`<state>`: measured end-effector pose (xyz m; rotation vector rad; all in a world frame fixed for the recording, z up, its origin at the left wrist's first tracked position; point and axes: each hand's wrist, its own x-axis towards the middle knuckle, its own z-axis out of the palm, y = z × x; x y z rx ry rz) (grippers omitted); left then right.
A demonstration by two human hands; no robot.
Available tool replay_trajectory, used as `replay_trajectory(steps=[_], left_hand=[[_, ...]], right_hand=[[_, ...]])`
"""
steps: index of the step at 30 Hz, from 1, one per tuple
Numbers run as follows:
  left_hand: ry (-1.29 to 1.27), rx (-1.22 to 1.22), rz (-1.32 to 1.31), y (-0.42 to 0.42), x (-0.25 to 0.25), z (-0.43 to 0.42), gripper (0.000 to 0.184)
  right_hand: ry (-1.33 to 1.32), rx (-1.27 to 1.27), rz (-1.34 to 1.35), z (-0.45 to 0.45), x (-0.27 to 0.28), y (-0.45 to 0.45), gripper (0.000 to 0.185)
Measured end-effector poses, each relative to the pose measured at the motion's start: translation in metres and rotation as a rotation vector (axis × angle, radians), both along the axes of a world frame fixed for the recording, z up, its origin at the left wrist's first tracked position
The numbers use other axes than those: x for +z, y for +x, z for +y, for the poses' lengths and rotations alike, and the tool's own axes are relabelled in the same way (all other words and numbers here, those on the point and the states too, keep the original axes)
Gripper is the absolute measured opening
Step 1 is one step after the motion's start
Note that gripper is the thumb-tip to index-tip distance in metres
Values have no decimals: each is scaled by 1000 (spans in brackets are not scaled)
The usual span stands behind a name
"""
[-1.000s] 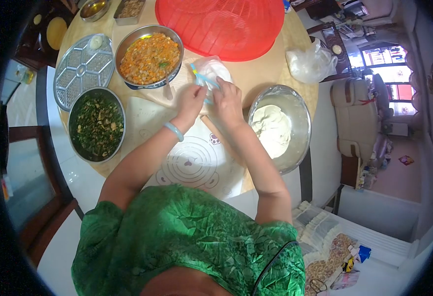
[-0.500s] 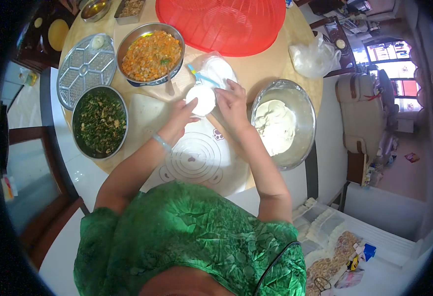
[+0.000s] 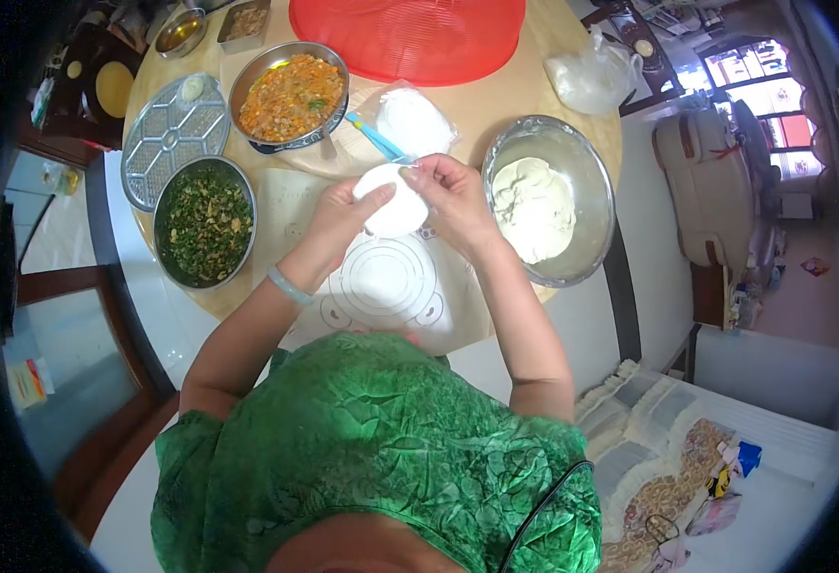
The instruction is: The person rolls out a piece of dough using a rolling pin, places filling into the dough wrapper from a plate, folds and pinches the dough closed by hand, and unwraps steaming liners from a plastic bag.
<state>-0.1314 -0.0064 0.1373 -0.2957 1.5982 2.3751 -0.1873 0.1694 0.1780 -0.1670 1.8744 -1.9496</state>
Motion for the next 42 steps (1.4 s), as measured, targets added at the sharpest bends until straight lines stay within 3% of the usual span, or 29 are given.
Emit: replay_trajectory(steps=[3,8,16,21,26,29,32,38,42], left_hand=[[158,69,34,5,16,0,33],[76,-44,15,20,57,-12,33],[38,-196,158,33,73,-13,20],[7,-184,267,33,79,-14,17],[-24,-214,312,33,85,-16,19],[5,-161,315,30,80,-11,25],[21,-135,300,28,83,-8,28],[-21,-219,305,23,85,-13,24],[-46,-253,318,22,87,-14,23]], right_hand=[[-32,-69,36,2,8,11,15],[-170,-280,155,0,29,34,14],[-88,-453,407,3,34,56,17],[-147,-284,322,9,49,63,19],[-145,-141,378,3,54,60,38],[266,-165,872,6,62,56,41],[339,-44,935,6,72,59,39],[315,-99,784,6,62,58,39],[283,-243,859,4,56,58,35]])
